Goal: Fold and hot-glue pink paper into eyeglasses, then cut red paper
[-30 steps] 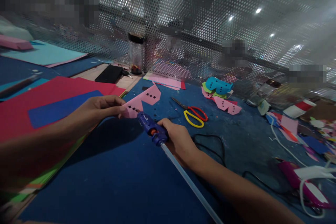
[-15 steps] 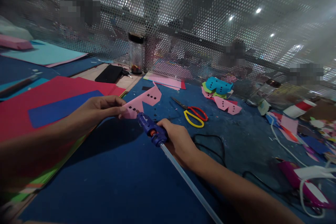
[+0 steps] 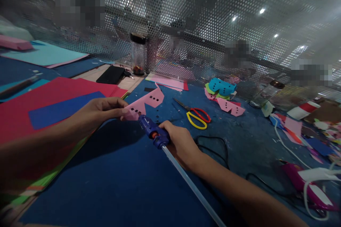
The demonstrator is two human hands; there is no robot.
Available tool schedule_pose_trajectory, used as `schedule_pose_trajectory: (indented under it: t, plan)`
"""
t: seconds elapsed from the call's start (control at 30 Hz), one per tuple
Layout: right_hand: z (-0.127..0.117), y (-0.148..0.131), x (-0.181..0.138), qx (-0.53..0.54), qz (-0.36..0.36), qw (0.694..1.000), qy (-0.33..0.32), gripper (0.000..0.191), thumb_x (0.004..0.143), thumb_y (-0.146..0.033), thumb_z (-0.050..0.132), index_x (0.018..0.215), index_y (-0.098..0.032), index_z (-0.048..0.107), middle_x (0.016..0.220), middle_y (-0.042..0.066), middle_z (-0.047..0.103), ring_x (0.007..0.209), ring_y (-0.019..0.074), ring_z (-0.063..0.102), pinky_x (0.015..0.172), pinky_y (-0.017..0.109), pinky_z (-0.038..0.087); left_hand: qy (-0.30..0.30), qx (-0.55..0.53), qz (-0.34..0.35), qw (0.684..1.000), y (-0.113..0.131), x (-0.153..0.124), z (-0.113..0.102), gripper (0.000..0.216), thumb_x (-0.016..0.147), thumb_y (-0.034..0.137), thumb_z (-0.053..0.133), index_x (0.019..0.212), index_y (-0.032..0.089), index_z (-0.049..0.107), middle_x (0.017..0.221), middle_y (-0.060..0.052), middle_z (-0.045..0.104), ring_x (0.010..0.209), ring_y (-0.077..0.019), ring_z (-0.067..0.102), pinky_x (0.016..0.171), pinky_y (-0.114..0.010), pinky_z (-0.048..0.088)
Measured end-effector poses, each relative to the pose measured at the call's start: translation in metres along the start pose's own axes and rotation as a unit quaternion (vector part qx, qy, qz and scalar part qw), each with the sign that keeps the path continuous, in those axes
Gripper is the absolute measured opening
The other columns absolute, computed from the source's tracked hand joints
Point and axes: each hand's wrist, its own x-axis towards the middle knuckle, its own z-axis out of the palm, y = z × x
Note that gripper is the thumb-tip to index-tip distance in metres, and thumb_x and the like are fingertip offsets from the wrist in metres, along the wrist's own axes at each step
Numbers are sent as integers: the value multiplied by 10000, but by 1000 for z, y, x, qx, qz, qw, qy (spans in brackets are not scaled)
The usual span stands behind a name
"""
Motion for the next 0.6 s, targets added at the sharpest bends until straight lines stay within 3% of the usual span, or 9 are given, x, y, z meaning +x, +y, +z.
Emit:
schedule_pose_trajectory:
  t: [0.37, 0.5, 0.6]
  plan:
    - [-5, -7, 1, -12, -13, 1000, 16, 267, 792, -124, 676, 1026, -228, 601, 788, -34, 696, 671, 136, 629, 628, 207, 431, 7, -3, -8, 1000, 3, 1, -1, 214, 820, 412, 761, 832, 199, 750, 800, -33, 713, 726, -152, 609, 701, -291, 473]
    - [-12, -16, 5, -13, -1, 996, 90, 128, 832, -248, 690, 932, -221, 615, 680, -40, 655, 544, 118, 562, 525, 198, 387, 12, -9, -2, 1000, 4, 3, -2, 234, 807, 418, 765, 808, 186, 740, 778, -35, 702, 711, -151, 598, 685, -284, 468]
    - [-18, -18, 9, -47, -8, 989, 143, 230, 852, -426, 696, 901, -215, 618, 645, -31, 637, 519, 126, 551, 516, 211, 387, 14, -8, -3, 1000, 6, 2, -2, 233, 801, 411, 770, 807, 180, 735, 770, -27, 695, 717, -150, 599, 698, -277, 473]
